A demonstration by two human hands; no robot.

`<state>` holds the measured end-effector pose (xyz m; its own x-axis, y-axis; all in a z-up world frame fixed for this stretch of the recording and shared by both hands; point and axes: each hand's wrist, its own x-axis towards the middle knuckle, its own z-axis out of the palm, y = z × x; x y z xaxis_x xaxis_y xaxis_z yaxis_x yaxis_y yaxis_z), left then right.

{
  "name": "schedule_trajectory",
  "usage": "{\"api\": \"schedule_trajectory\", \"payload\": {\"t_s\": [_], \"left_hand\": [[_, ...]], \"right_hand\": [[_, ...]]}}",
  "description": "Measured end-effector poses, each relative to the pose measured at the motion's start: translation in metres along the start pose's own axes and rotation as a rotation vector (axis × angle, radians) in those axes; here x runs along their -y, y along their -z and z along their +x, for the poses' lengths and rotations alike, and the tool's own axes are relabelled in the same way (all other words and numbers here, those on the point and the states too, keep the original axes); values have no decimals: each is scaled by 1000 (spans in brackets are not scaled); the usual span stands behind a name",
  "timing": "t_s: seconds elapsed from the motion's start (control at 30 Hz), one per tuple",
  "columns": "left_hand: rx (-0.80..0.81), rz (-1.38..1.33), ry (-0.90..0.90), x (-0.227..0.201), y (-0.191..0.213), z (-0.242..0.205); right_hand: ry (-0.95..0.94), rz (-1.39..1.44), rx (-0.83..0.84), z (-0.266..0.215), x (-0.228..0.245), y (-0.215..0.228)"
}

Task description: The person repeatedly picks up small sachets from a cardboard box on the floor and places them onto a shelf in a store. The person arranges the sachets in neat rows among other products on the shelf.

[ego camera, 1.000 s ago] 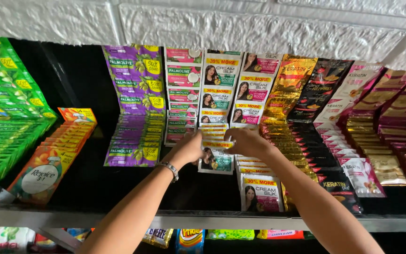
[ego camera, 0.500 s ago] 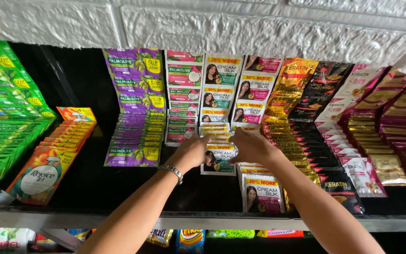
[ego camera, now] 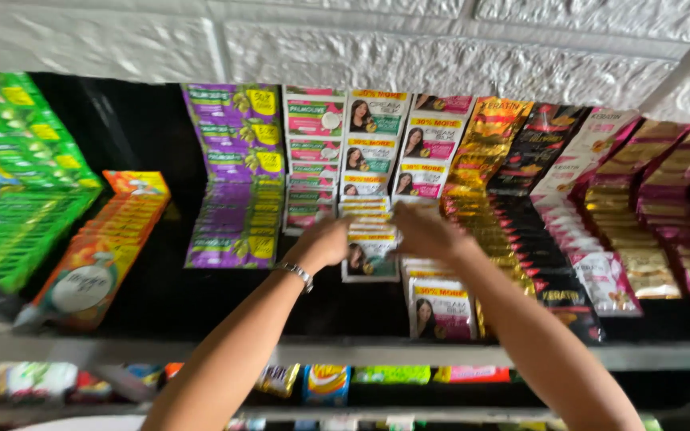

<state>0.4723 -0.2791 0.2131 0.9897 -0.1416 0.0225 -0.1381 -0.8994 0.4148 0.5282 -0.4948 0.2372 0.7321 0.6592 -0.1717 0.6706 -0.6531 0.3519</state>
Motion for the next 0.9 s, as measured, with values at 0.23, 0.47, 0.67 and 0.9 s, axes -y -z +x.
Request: {"api": "schedule_trajectory", "payload": {"t_s": [0.23, 0.47, 0.67, 0.9], "left_hand": [[-308, -63, -254, -31, 95, -133], [112, -533, -130, 62, 135, -327], [-146, -722, 302, 269, -34, -477], [-313, -628, 605, 360, -289, -642]], "right_hand": [[249, 20, -612, -52, 38, 61], [454, 1198, -375, -81, 245, 108], [377, 1721, 338, 1, 471, -66], [99, 1757, 932, 41, 712, -430]]}}
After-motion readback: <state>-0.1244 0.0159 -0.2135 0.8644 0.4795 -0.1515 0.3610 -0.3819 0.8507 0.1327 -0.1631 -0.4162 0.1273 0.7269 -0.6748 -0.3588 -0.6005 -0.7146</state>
